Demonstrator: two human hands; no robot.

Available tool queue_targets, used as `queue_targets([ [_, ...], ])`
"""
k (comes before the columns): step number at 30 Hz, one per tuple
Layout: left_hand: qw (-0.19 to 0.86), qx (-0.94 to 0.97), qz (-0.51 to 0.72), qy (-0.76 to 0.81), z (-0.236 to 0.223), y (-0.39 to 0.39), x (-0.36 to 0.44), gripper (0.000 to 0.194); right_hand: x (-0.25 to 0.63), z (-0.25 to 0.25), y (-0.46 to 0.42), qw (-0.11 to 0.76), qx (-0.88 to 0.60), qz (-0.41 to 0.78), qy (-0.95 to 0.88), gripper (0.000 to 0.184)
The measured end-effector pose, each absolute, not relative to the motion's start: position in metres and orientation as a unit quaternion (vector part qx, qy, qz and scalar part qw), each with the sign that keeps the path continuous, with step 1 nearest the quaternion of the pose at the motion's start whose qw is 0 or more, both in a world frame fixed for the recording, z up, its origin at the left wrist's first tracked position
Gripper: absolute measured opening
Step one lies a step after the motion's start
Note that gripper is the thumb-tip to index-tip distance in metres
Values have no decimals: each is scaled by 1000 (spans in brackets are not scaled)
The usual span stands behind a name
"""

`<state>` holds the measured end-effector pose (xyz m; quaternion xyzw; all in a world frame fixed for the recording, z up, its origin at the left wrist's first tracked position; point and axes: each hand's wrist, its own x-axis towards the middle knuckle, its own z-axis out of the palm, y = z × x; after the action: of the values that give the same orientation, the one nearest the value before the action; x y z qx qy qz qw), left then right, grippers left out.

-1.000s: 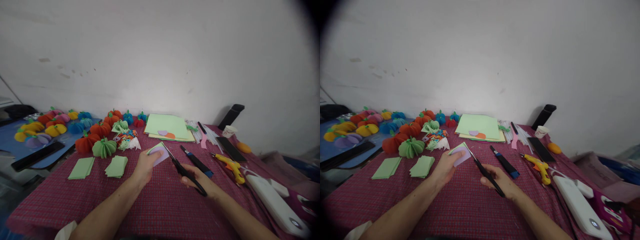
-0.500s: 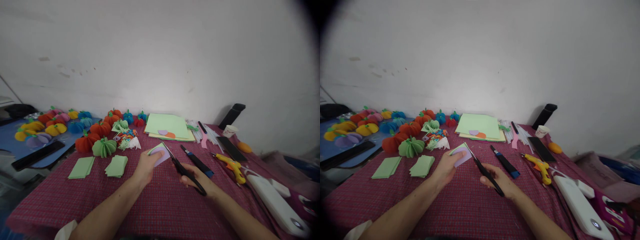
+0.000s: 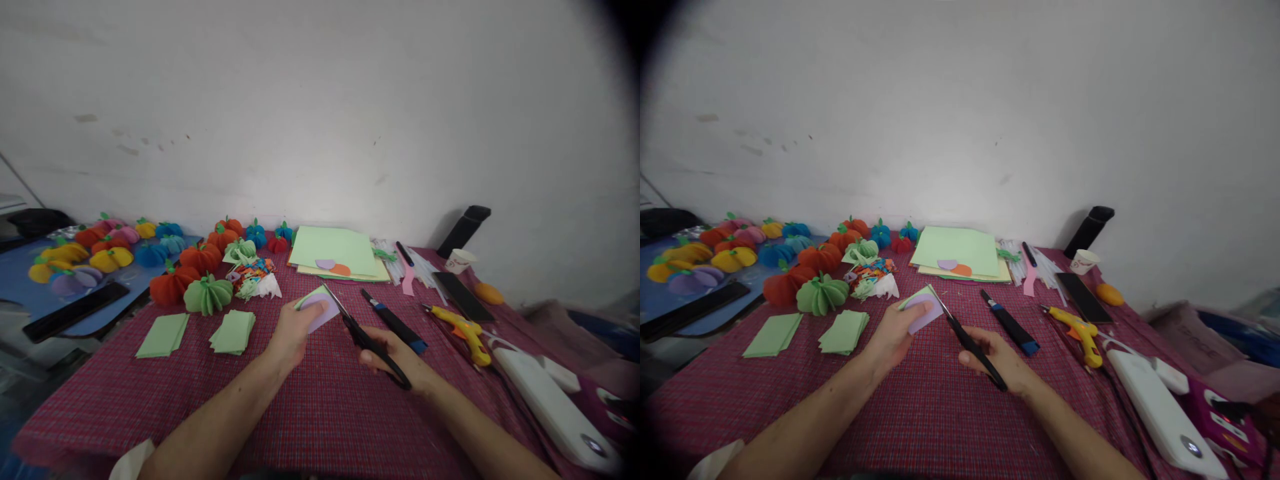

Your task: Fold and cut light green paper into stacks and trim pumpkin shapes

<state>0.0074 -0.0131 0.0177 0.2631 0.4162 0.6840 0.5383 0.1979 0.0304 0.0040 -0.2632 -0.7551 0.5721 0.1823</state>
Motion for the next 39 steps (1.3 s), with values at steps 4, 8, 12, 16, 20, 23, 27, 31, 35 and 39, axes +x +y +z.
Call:
queue_targets([
  [4, 541, 264, 678, 422, 17, -13, 7, 20, 201, 7, 31, 170, -259, 566, -764, 37],
  [8, 543, 274, 672, 423, 16, -13, 8, 21, 204, 8, 33, 162, -261, 568, -763, 42],
  [12, 540, 285, 669, 423, 15, -12, 8, 20, 206, 10, 34, 158, -258, 566, -767, 44],
  [16, 539, 287, 664, 431, 14, -12, 7, 20, 207, 16, 33, 149, -258, 554, -778, 44],
  [20, 543, 284, 660, 434, 15, -12, 8, 22, 211, 18, 35, 141, -260, 542, -787, 41],
  [23, 547, 286, 658, 431, 15, -13, 8, 22, 213, 19, 37, 135, -254, 544, -788, 42],
  [27, 545, 291, 655, 434, 15, -13, 9, 22, 215, 21, 38, 141, -254, 530, -797, 42],
  [31, 539, 302, 647, 447, 14, -13, 9, 20, 217, 25, 40, 131, -252, 529, -800, 40],
  [35, 536, 321, 637, 451, 13, -13, 8, 18, 221, 27, 42, 113, -252, 537, -797, 39],
  [39, 536, 324, 632, 457, 14, -13, 9, 18, 223, 31, 43, 100, -256, 529, -803, 40],
])
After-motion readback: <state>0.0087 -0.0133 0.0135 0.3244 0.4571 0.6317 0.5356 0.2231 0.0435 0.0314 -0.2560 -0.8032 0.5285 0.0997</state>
